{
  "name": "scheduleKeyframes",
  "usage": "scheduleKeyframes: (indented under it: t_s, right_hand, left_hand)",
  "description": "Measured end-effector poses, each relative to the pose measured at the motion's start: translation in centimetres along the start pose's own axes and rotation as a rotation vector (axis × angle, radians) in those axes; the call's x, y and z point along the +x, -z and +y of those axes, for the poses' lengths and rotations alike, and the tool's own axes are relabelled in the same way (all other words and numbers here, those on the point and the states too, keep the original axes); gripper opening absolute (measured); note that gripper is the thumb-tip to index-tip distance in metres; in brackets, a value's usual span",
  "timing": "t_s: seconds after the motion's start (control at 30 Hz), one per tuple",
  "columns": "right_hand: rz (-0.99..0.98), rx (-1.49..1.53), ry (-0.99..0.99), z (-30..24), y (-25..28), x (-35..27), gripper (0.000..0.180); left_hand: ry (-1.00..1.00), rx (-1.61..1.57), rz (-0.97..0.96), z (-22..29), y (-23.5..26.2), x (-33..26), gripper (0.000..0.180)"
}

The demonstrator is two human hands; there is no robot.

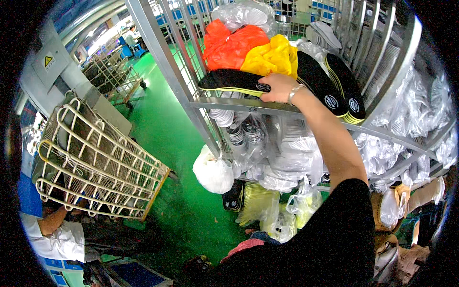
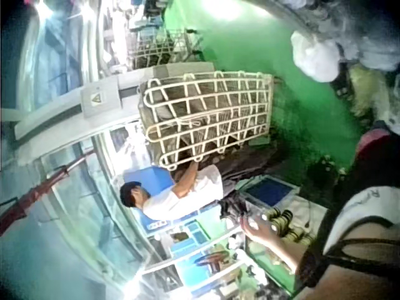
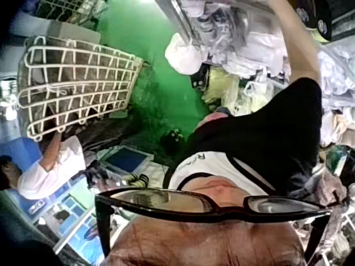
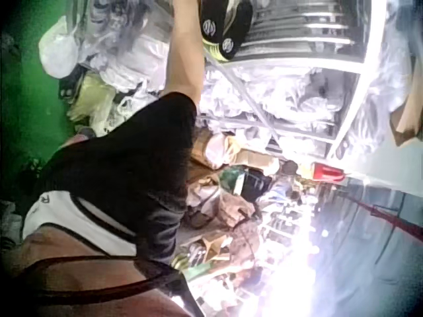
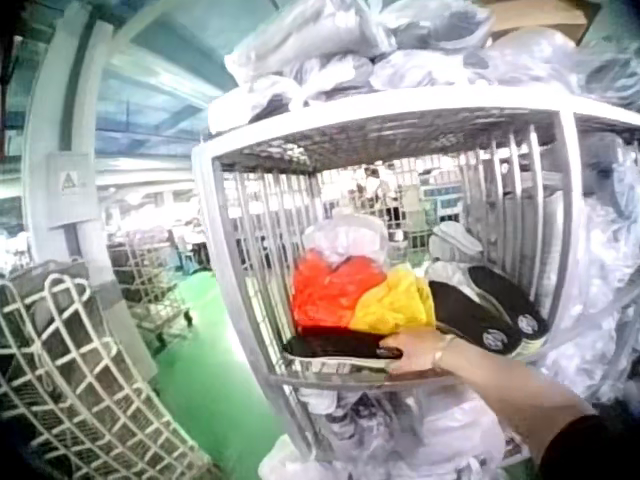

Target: The person takes yellow insoles from a bag and a shelf, inserts them into black boots on a conveyor belt, and then collects more insoles from a bag on the floor.

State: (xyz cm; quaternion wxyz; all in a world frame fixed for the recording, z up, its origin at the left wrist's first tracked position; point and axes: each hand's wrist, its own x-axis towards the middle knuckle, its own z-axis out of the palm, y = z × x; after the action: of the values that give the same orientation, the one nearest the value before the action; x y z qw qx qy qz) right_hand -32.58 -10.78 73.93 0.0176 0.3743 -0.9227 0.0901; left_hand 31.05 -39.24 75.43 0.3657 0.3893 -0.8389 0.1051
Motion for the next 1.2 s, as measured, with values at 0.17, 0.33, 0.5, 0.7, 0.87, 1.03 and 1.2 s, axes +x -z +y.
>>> scheduleKeyframes:
  t_s: [0.17, 0.33, 0.5, 0.7, 0.87, 1.03, 1.2]
  right_hand:
    - [0.119, 0.014, 0.092, 0.2, 0.5, -3.4, 0.047]
    - [-0.07, 0.588, -0.064, 2.0, 0.6, -3.0, 0.038]
    - [0.368, 0.279, -0.132, 1.1, 0.1, -3.1, 0.019]
    - [0.779, 0.766, -0.153, 1.7, 2.0, -2.9, 0.021]
    - [0.158, 1.261, -0.385, 4.7, 0.0, -1.6, 0.022]
    - [0.269, -0.076, -0.356, 1.0, -0.6, -0.8, 0.024]
    - [0.268, 0.187, 0.231, -0.8, -0.7, -0.7, 0.039]
  left_hand:
    - [0.041, 0.018, -0.148, 6.9, -3.1, 5.2, 0.027]
    - [-0.023, -0.29, -0.273, 6.9, -7.1, 7.5, 0.032]
    - [-0.262, -0.249, -0.216, 13.6, -7.2, 10.6, 0.031]
    - [-0.361, -0.423, -0.267, 18.2, -7.6, 12.0, 0.033]
    - [-0.424, -0.512, -0.313, 19.7, -8.8, 12.2, 0.034]
    - [-0.438, -0.633, -0.361, 21.0, -9.2, 11.7, 0.033]
    - [-0.427, -0.671, -0.391, 20.7, -9.5, 10.7, 0.031]
